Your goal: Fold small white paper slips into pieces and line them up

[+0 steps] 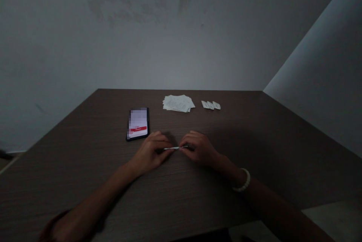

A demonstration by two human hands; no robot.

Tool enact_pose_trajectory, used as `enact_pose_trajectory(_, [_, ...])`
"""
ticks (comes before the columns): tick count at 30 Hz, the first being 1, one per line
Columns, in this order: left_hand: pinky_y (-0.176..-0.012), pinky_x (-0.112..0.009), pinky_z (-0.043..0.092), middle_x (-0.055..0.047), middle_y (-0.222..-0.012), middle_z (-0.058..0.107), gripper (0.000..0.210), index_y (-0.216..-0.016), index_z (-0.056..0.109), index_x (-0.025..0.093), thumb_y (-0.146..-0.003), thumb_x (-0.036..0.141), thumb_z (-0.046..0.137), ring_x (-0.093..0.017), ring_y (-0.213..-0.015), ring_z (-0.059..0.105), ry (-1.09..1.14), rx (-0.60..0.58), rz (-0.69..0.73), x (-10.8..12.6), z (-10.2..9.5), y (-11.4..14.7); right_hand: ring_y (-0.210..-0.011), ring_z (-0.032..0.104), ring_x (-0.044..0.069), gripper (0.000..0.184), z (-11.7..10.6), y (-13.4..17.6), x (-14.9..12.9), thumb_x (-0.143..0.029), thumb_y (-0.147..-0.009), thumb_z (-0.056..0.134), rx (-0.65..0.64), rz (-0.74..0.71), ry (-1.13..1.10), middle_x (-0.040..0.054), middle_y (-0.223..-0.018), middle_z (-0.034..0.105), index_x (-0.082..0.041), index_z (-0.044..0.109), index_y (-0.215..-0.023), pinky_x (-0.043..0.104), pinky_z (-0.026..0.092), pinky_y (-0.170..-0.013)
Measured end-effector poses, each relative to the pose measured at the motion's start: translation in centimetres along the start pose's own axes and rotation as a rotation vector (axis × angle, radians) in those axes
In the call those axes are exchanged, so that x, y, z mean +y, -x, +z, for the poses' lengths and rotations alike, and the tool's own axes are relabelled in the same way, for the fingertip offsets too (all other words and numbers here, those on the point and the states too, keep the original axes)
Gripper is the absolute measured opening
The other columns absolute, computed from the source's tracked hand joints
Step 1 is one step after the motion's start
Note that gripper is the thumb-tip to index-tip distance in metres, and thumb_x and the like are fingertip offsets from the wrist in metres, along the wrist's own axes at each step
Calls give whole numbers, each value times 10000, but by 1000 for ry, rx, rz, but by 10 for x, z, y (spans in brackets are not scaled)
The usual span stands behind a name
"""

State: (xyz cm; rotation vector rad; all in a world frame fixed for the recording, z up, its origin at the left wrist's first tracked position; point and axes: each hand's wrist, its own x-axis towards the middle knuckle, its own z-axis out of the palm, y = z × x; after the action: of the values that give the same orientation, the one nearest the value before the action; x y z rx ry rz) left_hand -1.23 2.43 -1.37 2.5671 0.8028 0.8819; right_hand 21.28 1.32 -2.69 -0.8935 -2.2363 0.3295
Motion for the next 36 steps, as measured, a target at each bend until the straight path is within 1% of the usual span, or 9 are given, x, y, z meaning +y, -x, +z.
enact_pose_trajectory(4, [-703,-327,389,-27,-783,661,192,-803,700,199,-915,252,553,-176,-762,531,-42,8,39,2,0,0,-765,576,156,53,1,-2,-4,-236,-855,621,10,-22,-17,26,-831,682,-191,646,-866,292,421,-743])
enact_pose_trajectory(7, [-700,-326,382,-23,-785,663,192,-804,700,205,-916,253,551,-177,-760,535,-58,-4,45,4,-1,-1,-774,590,148,84,2,-3,-4,-254,-876,603,10,-47,-36,25,-843,688,-198,663,-863,291,426,-756])
enact_pose_trajectory(13, [-711,-330,375,-17,-792,654,182,-810,696,207,-915,243,551,-173,-775,539,-57,-18,44,4,0,-1,-761,597,143,64,3,-3,-4,-194,-851,606,28,-59,-34,22,-822,682,-195,667,-834,293,433,-763])
enact_pose_trajectory(17, [-710,-329,378,-20,-781,647,192,-787,696,197,-912,235,555,-169,-765,526,-41,-14,36,6,0,-1,-735,597,141,68,3,-5,-5,-181,-840,607,42,-70,-41,24,-802,685,-188,665,-804,285,438,-732])
enact_pose_trajectory(21, [-699,-320,393,-31,-784,651,202,-777,695,180,-911,221,549,-164,-746,514,2,58,52,8,-1,-1,-749,598,146,74,1,-4,-3,-219,-860,610,81,-61,-43,26,-819,695,-192,673,-831,287,439,-731])
enact_pose_trajectory(24, [-683,-308,403,-33,-787,651,186,-800,700,177,-907,212,551,-159,-739,518,4,106,62,8,-4,-1,-759,595,149,53,-1,-3,1,-220,-851,630,103,-42,-43,25,-831,695,-192,674,-856,289,441,-735])
enact_pose_trajectory(30, [-674,-297,416,-34,-794,652,143,-828,700,176,-887,184,570,-157,-747,529,-10,131,99,8,-5,-1,-780,591,151,63,-3,-2,2,-201,-855,618,55,-90,7,33,-855,693,-188,674,-881,282,445,-730])
enact_pose_trajectory(36, [-694,-305,423,-29,-819,662,69,-852,679,178,-853,158,612,-157,-752,524,-4,167,132,10,-1,-3,-752,588,146,77,-3,-4,-3,-171,-859,584,63,-141,35,33,-812,684,-178,656,-833,271,445,-700])
